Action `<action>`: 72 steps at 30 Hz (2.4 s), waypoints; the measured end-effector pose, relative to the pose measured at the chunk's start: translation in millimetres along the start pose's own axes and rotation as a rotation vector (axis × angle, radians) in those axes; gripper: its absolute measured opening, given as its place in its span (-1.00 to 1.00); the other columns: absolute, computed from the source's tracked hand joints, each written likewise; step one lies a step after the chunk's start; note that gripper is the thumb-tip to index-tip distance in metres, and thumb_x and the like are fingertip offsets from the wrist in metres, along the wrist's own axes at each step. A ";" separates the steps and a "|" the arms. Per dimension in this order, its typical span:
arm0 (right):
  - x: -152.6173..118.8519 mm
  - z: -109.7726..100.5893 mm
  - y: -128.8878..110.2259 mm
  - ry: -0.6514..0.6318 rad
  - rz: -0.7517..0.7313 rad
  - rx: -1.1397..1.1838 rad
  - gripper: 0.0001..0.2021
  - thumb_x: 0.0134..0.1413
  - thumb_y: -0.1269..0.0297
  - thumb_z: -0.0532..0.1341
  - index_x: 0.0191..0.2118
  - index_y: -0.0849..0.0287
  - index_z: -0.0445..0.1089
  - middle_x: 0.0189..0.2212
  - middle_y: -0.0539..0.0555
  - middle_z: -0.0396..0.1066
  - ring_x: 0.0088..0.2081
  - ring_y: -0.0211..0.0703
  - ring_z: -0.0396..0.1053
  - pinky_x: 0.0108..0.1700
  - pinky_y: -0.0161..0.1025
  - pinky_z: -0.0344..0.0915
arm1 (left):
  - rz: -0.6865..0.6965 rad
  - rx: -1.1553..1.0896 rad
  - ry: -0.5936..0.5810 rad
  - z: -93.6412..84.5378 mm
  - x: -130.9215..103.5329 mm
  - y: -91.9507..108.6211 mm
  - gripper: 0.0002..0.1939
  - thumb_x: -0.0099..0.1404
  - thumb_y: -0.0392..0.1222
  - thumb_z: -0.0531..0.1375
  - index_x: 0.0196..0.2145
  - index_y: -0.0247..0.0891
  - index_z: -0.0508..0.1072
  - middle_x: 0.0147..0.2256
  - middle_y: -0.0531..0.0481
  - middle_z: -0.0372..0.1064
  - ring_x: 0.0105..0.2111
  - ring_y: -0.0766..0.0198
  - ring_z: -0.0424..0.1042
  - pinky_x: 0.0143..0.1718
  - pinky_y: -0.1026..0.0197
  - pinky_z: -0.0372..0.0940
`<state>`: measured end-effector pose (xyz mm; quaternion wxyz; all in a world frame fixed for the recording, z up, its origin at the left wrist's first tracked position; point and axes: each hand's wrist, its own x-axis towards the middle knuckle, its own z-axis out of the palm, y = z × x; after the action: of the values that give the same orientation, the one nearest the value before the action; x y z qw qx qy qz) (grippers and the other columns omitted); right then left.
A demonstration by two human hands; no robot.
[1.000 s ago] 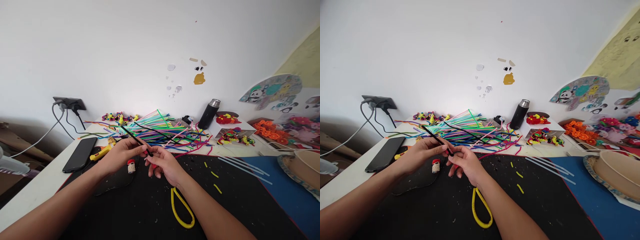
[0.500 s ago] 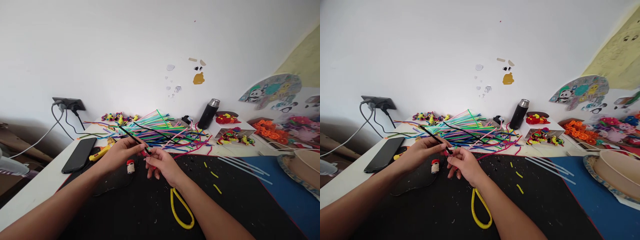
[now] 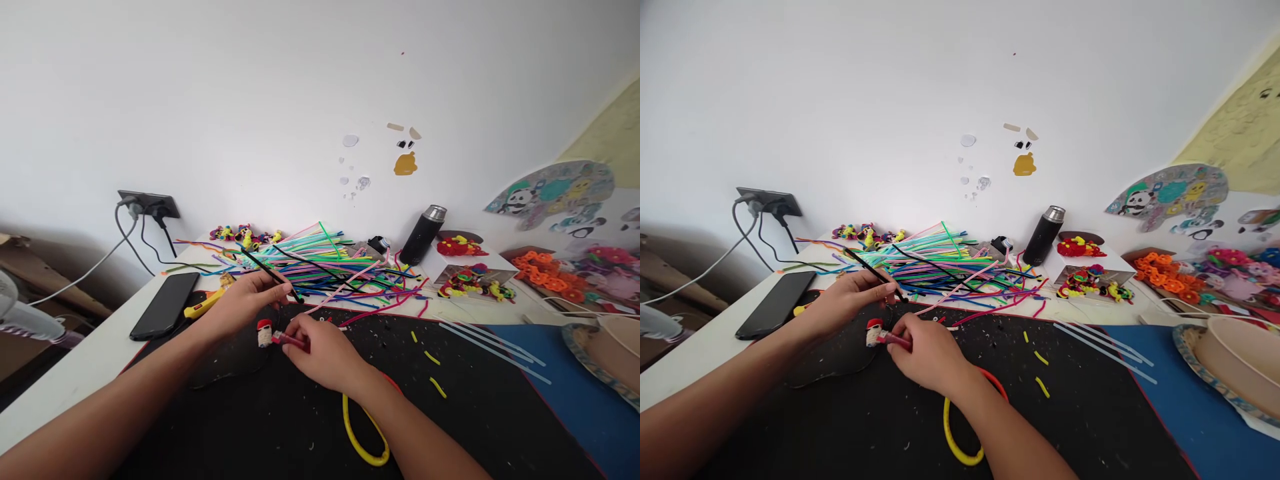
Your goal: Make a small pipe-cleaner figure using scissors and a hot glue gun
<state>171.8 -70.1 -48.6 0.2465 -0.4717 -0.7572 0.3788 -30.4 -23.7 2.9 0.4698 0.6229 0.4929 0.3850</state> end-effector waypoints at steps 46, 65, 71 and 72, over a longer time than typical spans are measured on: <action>9.2 -13.7 0.8 0.244 0.098 0.614 -0.69 0.18 -0.03 0.31 -0.30 0.13 0.41 -0.52 -0.06 0.42 -0.61 -0.31 0.34 -0.63 -0.40 0.17 | -0.023 -0.018 -0.064 6.5 0.5 -6.1 -0.45 0.10 0.36 0.44 -0.31 -0.22 0.63 -0.40 -0.08 0.57 -0.39 0.13 0.48 -0.32 0.12 0.39; 12.0 -20.1 1.2 0.304 0.091 0.774 -0.62 0.10 -0.10 0.38 -0.32 0.14 0.38 -0.57 -0.08 0.41 -0.67 -0.32 0.32 -0.68 -0.41 0.15 | -0.009 -0.014 -0.181 5.1 -3.1 1.6 -0.56 0.16 0.25 0.44 -0.33 -0.21 0.59 -0.41 -0.04 0.52 -0.34 0.14 0.48 -0.29 0.16 0.36; 13.0 -20.1 3.1 0.315 0.099 0.770 -0.61 0.10 -0.11 0.37 -0.29 0.15 0.41 -0.57 -0.09 0.40 -0.67 -0.31 0.32 -0.68 -0.41 0.13 | 0.015 -0.002 -0.113 5.1 -3.6 6.9 -0.47 0.13 0.34 0.41 -0.37 -0.23 0.57 -0.45 -0.03 0.51 -0.38 0.13 0.48 -0.32 0.14 0.38; 12.9 -19.7 3.8 0.308 0.098 0.759 -0.61 0.12 -0.12 0.36 -0.28 0.15 0.41 -0.57 -0.09 0.40 -0.66 -0.31 0.32 -0.68 -0.40 0.13 | 0.018 -0.009 -0.108 4.9 -3.4 6.8 -0.47 0.13 0.34 0.41 -0.37 -0.23 0.57 -0.45 -0.03 0.51 -0.39 0.14 0.48 -0.32 0.14 0.38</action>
<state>182.5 -50.7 -39.7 0.4950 -0.4340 -0.4946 0.5674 -24.8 -28.4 8.1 0.4950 0.6450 0.4598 0.3571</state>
